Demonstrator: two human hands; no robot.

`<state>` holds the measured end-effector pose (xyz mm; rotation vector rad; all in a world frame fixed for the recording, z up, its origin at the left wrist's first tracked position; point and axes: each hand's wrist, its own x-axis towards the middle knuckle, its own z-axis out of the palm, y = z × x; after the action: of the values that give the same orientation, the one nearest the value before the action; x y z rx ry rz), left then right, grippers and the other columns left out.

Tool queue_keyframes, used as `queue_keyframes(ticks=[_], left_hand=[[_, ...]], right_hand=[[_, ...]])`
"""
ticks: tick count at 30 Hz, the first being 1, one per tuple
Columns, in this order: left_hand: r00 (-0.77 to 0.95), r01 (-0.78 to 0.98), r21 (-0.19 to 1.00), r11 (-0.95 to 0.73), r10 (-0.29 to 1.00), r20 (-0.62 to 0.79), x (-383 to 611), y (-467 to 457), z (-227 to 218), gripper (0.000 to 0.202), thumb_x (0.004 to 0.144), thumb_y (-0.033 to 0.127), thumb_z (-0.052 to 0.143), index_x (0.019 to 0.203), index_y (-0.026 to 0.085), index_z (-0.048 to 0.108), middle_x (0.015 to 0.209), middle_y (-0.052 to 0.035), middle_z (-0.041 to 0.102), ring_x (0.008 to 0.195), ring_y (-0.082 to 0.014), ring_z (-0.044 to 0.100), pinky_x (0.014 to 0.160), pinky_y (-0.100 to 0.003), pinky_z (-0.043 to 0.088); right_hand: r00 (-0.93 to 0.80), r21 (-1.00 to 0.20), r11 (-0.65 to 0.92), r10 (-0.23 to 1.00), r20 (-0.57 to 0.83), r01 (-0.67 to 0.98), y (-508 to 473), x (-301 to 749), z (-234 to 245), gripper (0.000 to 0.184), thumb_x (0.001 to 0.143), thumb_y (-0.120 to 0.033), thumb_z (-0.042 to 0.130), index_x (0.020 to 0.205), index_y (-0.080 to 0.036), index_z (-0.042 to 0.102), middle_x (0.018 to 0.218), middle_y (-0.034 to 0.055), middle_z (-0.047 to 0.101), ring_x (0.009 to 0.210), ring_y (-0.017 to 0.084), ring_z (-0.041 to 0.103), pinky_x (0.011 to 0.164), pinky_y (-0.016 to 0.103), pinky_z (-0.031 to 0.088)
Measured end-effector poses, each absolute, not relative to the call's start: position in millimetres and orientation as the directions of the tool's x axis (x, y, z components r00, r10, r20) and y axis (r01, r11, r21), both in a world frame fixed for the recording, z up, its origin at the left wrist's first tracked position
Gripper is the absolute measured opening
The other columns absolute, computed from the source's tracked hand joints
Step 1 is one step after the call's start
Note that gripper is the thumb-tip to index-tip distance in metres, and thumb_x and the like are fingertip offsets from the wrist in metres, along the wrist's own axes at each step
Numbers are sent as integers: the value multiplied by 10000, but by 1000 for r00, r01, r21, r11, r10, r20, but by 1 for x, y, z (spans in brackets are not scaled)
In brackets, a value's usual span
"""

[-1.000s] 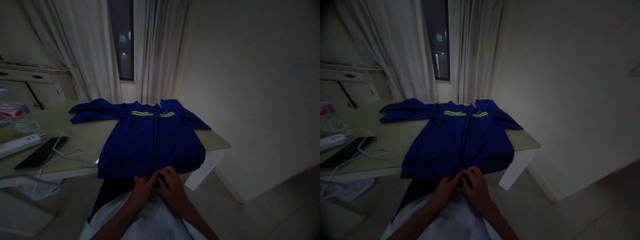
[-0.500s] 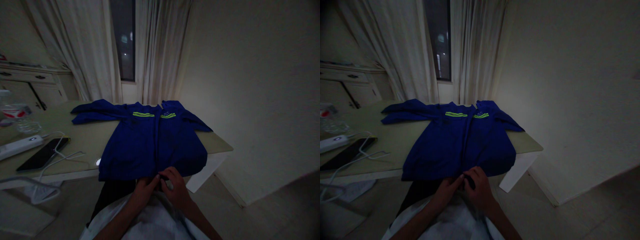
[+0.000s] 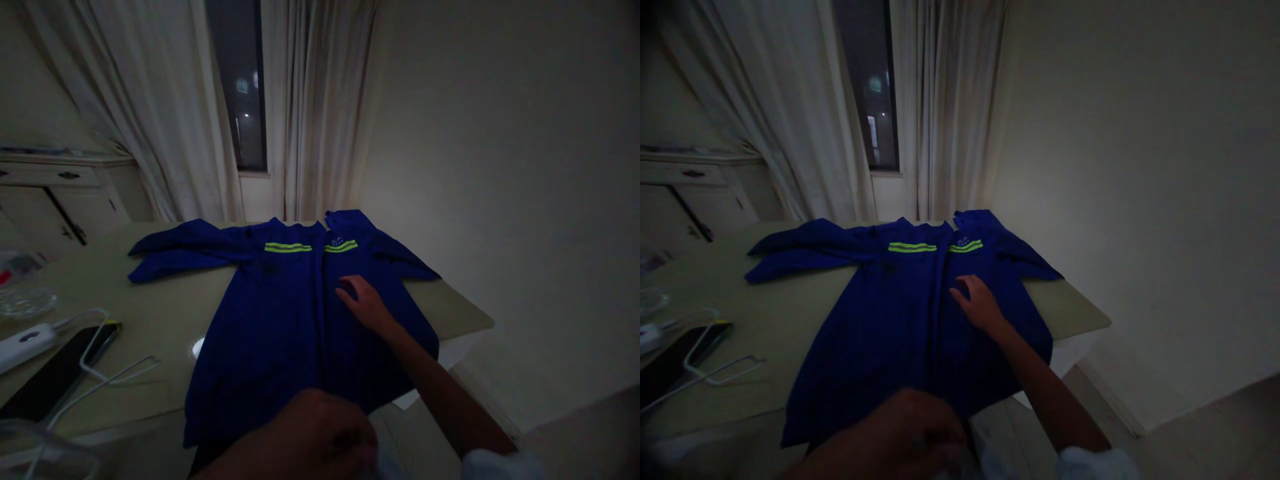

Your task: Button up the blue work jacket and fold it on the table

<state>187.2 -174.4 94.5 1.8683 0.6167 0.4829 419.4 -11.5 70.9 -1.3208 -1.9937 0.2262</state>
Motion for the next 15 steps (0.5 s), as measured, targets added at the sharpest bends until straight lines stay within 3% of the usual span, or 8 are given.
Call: queue_keyframes(ticks=[3, 7, 11, 13, 15], left_hand=[[736, 259, 802, -539, 647, 198, 186, -116, 124, 269, 1008, 336, 578, 1199, 294, 763, 1047, -46, 785, 925, -230, 727, 830, -312, 516], [629, 460, 609, -646, 721, 290, 194, -7, 119, 307, 1016, 311, 540, 1252, 215, 710, 1168, -85, 747, 1075, -242, 702, 963, -342, 530], [517, 733, 360, -577, 817, 257, 202, 109, 94, 348, 1014, 250, 498, 1287, 131, 679, 1299, -166, 709, 1245, -283, 650, 1105, -397, 483], [473, 785, 322, -530, 847, 242, 204, 159, 81, 387, 1005, 224, 487, 1318, 69, 655, 1392, -227, 660, 1328, -325, 606, 1150, -443, 447], [427, 826, 289, -483, 872, 238, 204, 197, 68, 451, 1024, 251, 459, 1391, 33, 606, 1506, -260, 574, 1416, -354, 538, 1189, -481, 405]], right_hand=[[-177, -543, 369, 911, 373, 754, 57, 414, 81, 355, 1003, -383, 658, 1268, -146, 677, 1188, 119, 738, 1101, 218, 698, 1017, 361, 518], [-68, -602, 198, 970, 233, 774, 147, 398, 84, 342, 1029, -365, 622, 1283, -148, 694, 1236, 126, 762, 1133, 207, 719, 1006, 316, 522], [88, -573, 30, 980, 178, 819, 226, 380, 74, 445, 1002, -402, 656, 1330, -101, 680, 1274, 195, 745, 1177, 267, 719, 988, 342, 533], [154, -553, -40, 975, 161, 832, 259, 372, 67, 454, 962, -379, 703, 1314, -92, 697, 1288, 211, 737, 1193, 287, 715, 984, 343, 533], [184, -535, -77, 971, 150, 841, 285, 365, 59, 349, 948, -302, 704, 1246, -127, 744, 1249, 171, 764, 1168, 265, 729, 968, 310, 533]])
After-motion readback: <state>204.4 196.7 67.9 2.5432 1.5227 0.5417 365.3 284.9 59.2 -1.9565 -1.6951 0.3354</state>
